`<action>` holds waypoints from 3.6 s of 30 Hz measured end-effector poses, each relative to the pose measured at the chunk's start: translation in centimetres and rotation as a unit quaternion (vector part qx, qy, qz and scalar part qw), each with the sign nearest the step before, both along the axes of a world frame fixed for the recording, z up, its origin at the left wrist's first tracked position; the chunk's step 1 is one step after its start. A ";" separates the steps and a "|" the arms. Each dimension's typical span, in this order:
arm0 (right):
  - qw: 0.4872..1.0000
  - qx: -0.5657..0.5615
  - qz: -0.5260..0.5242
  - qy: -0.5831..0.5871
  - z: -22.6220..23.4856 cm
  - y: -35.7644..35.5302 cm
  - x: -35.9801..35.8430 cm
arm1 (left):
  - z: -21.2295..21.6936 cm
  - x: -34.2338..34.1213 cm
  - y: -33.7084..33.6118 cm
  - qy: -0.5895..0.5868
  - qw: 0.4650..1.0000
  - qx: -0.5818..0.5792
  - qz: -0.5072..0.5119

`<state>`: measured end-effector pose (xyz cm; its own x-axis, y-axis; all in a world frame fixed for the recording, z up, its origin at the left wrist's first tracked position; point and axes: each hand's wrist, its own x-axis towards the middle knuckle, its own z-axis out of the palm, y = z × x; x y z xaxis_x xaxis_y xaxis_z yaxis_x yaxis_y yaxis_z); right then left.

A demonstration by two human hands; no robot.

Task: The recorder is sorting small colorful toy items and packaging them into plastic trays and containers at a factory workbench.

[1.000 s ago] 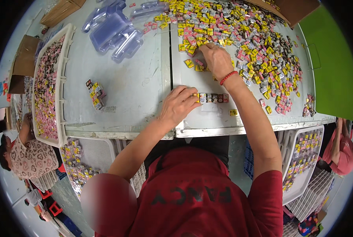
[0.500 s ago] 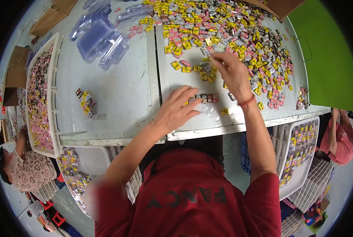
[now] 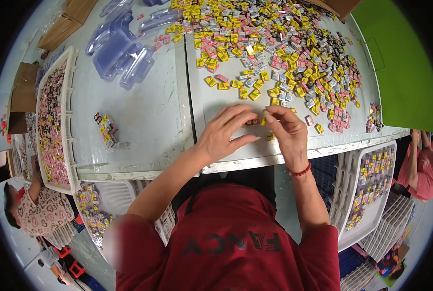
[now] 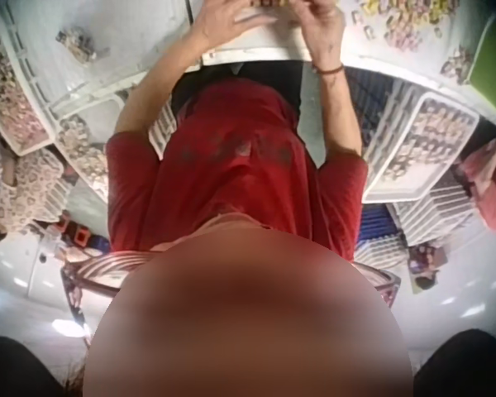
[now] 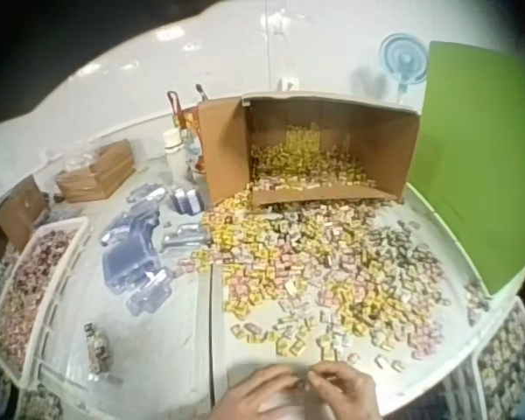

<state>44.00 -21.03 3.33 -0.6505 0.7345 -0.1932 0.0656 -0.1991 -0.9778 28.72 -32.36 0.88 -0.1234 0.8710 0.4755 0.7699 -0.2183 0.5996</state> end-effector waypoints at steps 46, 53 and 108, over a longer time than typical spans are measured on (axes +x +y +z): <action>0.832 0.533 0.032 -0.154 -4.8 -4.3 -4.9 | -1.6 -0.5 -3.8 -0.254 0.912 -0.143 0.287; 0.820 0.549 0.043 -0.153 -4.7 -4.6 -3.9 | -2.1 0.2 -3.6 -0.058 0.951 -0.073 0.296; 0.749 0.637 0.099 -0.154 -3.6 5.4 -13.4 | -4.0 -8.4 2.4 0.037 0.976 0.024 0.214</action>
